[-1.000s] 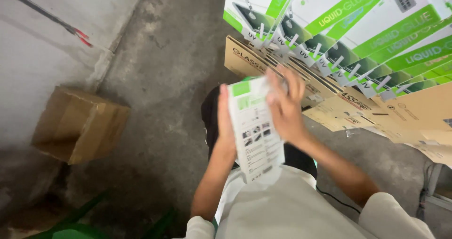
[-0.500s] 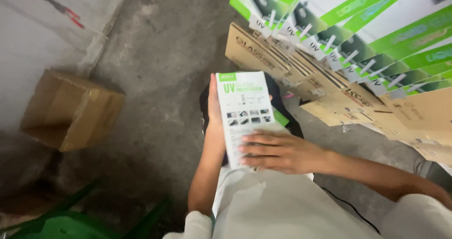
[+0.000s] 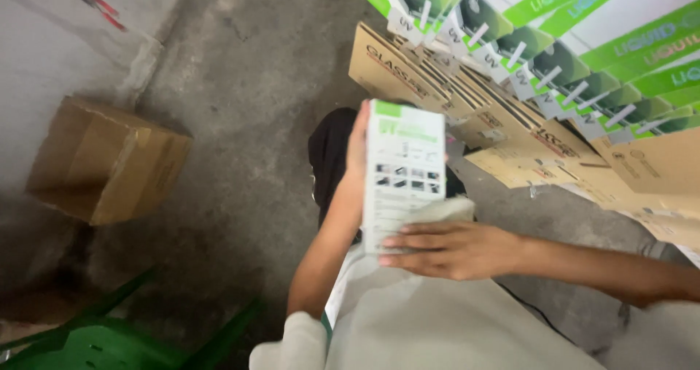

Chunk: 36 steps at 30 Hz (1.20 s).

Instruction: The person cleans dust off of retail packages using a cloth.

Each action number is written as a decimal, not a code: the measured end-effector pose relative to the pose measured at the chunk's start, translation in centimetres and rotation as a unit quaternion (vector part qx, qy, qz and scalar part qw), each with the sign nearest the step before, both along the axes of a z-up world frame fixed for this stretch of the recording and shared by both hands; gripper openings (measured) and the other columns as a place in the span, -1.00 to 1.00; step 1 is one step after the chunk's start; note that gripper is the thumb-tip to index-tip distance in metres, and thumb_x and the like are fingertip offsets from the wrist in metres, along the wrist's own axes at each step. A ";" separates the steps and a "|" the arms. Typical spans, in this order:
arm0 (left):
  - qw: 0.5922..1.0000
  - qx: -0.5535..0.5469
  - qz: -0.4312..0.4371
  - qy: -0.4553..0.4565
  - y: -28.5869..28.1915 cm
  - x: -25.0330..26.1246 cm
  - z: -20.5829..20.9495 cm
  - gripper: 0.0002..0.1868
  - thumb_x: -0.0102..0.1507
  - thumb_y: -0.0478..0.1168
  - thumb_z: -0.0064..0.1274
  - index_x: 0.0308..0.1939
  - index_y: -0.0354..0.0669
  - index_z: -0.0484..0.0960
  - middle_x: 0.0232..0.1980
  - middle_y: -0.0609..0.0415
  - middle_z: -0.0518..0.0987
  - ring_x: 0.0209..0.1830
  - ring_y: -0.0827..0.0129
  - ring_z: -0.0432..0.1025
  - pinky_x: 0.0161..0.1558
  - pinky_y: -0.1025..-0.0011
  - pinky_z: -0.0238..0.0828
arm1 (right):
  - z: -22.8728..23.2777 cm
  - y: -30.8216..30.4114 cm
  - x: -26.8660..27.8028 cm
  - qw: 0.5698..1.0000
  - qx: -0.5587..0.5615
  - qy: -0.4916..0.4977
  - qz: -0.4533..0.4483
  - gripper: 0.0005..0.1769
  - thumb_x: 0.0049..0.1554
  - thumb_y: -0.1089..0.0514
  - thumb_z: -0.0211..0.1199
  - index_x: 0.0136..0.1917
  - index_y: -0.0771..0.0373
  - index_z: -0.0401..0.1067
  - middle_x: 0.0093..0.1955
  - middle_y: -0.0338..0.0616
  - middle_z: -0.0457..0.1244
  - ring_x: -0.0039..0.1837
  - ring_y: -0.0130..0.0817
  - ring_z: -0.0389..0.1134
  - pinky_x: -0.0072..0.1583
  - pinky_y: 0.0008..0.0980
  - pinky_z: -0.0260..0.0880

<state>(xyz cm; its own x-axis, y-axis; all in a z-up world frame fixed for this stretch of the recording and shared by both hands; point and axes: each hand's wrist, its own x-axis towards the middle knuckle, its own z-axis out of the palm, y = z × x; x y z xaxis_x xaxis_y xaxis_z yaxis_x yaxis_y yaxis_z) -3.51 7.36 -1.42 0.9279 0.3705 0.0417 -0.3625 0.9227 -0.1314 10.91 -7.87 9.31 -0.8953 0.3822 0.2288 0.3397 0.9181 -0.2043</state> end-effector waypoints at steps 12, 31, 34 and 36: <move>0.971 0.043 0.069 0.223 -2.8 2.4 1.4 -0.35 0.38 0.36 -0.21 0.12 -0.10 0.56 -0.06 0.01 0.60 -0.13 0.30 0.55 -0.05 0.29 0.54 | -6.3 7.6 1.7 0.882 -0.074 0.264 -0.384 -0.57 0.35 0.15 0.04 0.47 0.21 0.24 0.65 0.13 -0.05 0.70 -0.05 -0.05 0.61 -0.11 0.04; 0.789 0.339 0.185 0.479 -3.0 0.5 -2.5 -0.33 0.19 -0.14 0.22 0.30 -0.38 0.37 0.16 -0.07 0.52 0.17 0.25 0.45 0.25 0.20 0.36 | -12.3 4.9 0.5 0.530 -0.325 0.436 -0.650 -0.47 0.45 -0.08 -0.29 0.03 0.29 0.41 -0.25 -0.01 0.33 -0.21 -0.19 0.39 -0.15 -0.17 0.36; 0.795 0.299 0.295 0.439 -0.1 -0.9 -0.1 -0.43 0.32 -0.21 0.10 0.29 -0.62 0.45 0.10 -0.42 0.56 0.00 -0.03 0.51 0.06 0.04 0.47 | -11.3 1.9 -1.0 0.646 -0.208 0.416 -0.605 -0.63 0.48 0.03 -0.07 0.13 0.39 0.38 -0.30 -0.07 0.24 -0.23 -0.30 0.23 -0.17 -0.30 0.27; 0.710 0.391 0.360 0.462 0.5 -1.4 3.4 -0.45 0.38 -0.28 0.11 0.40 -0.50 0.42 0.23 -0.32 0.53 0.15 0.23 0.43 0.20 0.26 0.37 | -8.1 0.8 -2.6 0.645 -0.232 0.432 -0.587 -0.67 0.41 0.05 -0.07 0.14 0.35 0.35 -0.23 -0.11 0.32 -0.18 -0.38 0.33 -0.15 -0.35 0.39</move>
<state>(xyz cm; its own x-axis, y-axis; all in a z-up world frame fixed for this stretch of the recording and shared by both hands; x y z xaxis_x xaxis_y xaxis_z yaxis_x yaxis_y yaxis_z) -4.92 7.90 1.93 0.2745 0.9616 -0.0070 -0.3759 0.1140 0.9196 8.28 -7.08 1.22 0.4572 0.8870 0.0651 0.3204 -0.0959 -0.9424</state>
